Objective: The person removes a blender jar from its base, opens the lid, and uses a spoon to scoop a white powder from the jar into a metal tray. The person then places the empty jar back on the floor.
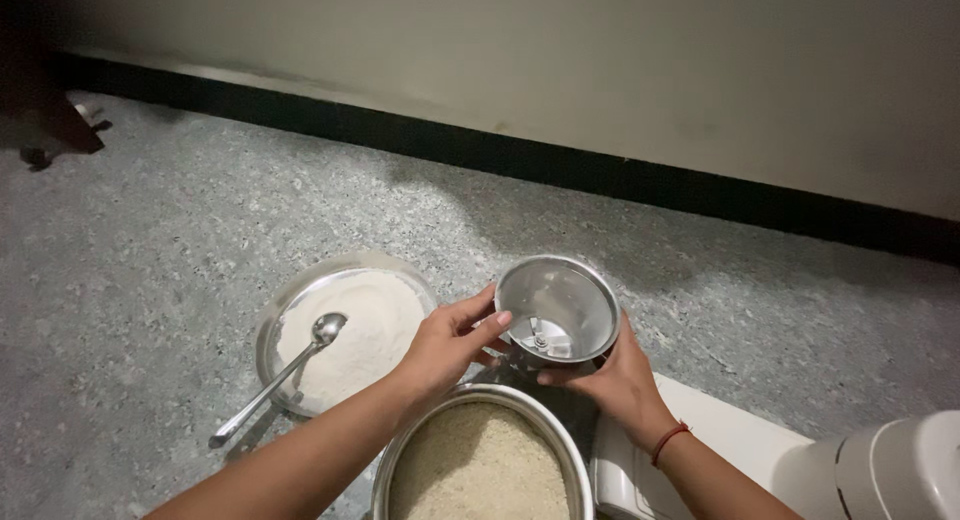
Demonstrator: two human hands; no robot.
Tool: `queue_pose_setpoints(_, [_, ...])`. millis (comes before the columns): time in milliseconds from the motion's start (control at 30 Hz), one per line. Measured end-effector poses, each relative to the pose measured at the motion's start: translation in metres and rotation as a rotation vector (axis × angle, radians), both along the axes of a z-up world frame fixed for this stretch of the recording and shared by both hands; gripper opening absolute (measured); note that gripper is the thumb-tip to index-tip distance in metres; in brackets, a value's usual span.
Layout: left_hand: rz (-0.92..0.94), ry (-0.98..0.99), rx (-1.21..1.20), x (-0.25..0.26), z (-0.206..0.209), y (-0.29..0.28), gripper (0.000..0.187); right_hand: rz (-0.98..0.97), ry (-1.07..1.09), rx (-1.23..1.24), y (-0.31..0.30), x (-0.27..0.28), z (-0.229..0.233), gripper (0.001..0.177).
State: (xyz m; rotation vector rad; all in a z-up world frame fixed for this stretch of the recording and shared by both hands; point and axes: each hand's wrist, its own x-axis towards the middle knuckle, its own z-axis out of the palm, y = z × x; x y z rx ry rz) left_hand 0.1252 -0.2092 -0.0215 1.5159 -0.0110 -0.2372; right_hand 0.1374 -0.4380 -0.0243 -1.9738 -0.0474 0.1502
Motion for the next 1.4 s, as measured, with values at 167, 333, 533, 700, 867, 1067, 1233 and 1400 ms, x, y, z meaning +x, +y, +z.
queue_pose_setpoints(167, [-0.003, -0.022, -0.019, 0.001, -0.008, 0.001, 0.067, 0.011, -0.040, -0.022, 0.002, 0.001, -0.005, 0.125])
queue_pose_setpoints(333, [-0.011, 0.000, 0.022, 0.000, -0.008, 0.002, 0.065, 0.009, -0.027, -0.036, 0.001, 0.001, -0.008, 0.125])
queue_pose_setpoints(533, [-0.008, -0.014, -0.010, -0.004, -0.005, 0.001, 0.063, 0.019, -0.040, -0.030, -0.001, -0.002, -0.006, 0.121])
queue_pose_setpoints(700, [0.015, 0.072, 0.066, -0.004, -0.005, 0.000, 0.064, 0.012, 0.009, -0.082, 0.000, -0.002, -0.006, 0.124])
queue_pose_setpoints(867, [0.042, 0.042, 0.037, -0.007, -0.006, -0.001, 0.070, 0.006, -0.100, -0.016, -0.002, -0.004, -0.019, 0.128])
queue_pose_setpoints(1067, [0.089, -0.048, 0.386, -0.015, 0.012, 0.000, 0.108, -0.043, -0.144, -0.178, -0.015, -0.006, -0.026, 0.146])
queue_pose_setpoints(1233, [0.173, -0.273, 0.552, -0.043, 0.033, -0.002, 0.110, -0.114, -0.143, -0.344, -0.026, -0.021, -0.014, 0.138])
queue_pose_setpoints(1400, [0.308, -0.701, 0.851, -0.080, 0.042, -0.005, 0.087, -0.123, -0.197, -0.379, -0.034, -0.046, 0.018, 0.123])
